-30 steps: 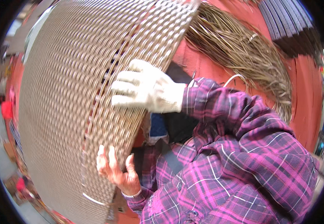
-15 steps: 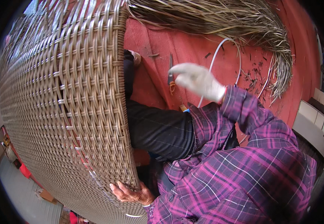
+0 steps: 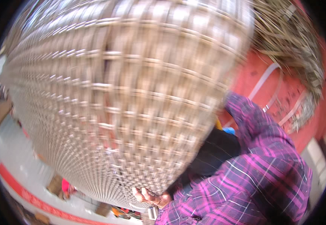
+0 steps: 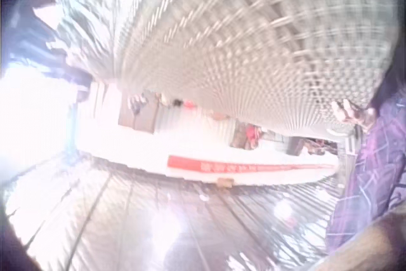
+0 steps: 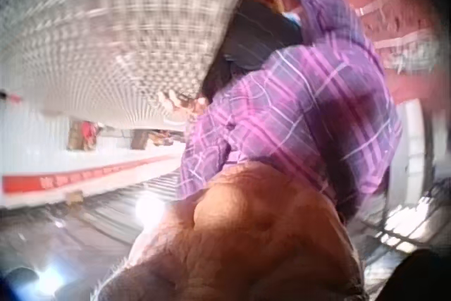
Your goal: The person weaves a large flat wicker basket by hand, threading thin strips through the existing weave and tightening them. The person occasionally lifts and rotates the basket to access different edges while continuing the weaving process.
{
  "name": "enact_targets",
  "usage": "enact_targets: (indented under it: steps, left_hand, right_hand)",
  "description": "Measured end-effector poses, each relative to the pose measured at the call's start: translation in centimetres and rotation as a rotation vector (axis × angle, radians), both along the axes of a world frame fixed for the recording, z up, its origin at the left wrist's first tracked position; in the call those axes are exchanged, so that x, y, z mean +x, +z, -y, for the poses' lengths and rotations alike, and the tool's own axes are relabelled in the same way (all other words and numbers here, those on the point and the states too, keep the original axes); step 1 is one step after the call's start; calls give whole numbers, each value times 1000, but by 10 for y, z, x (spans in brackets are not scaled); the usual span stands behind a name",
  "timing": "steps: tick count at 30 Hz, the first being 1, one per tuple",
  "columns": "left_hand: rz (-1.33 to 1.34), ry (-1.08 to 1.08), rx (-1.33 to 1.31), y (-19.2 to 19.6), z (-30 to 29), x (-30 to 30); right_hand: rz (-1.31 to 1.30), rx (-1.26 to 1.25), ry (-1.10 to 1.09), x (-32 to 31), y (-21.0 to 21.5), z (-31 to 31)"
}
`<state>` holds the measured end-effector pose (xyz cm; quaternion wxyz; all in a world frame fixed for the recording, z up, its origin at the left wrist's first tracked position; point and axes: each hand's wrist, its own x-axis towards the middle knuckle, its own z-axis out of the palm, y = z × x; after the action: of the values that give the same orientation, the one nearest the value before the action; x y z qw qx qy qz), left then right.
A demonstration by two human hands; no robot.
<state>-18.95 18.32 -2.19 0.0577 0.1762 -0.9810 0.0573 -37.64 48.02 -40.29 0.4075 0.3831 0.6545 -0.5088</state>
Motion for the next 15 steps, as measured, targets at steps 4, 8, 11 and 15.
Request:
enact_targets:
  steps: [4,8,11,15]
  left_hand:
    - [-90,-82,308,-10,23,23]
    - [-133,-1,173,-21,13,33]
    - [-185,17,66,-23,9,8]
    - [-126,41,122,-11,5,-31]
  right_hand:
    - [56,-20,-76,9,-9,-2]
    - [112,-11,-143,5,-12,-25]
    - [147,42,-222,2,-3,-43]
    - [161,85,-333,-4,12,-70]
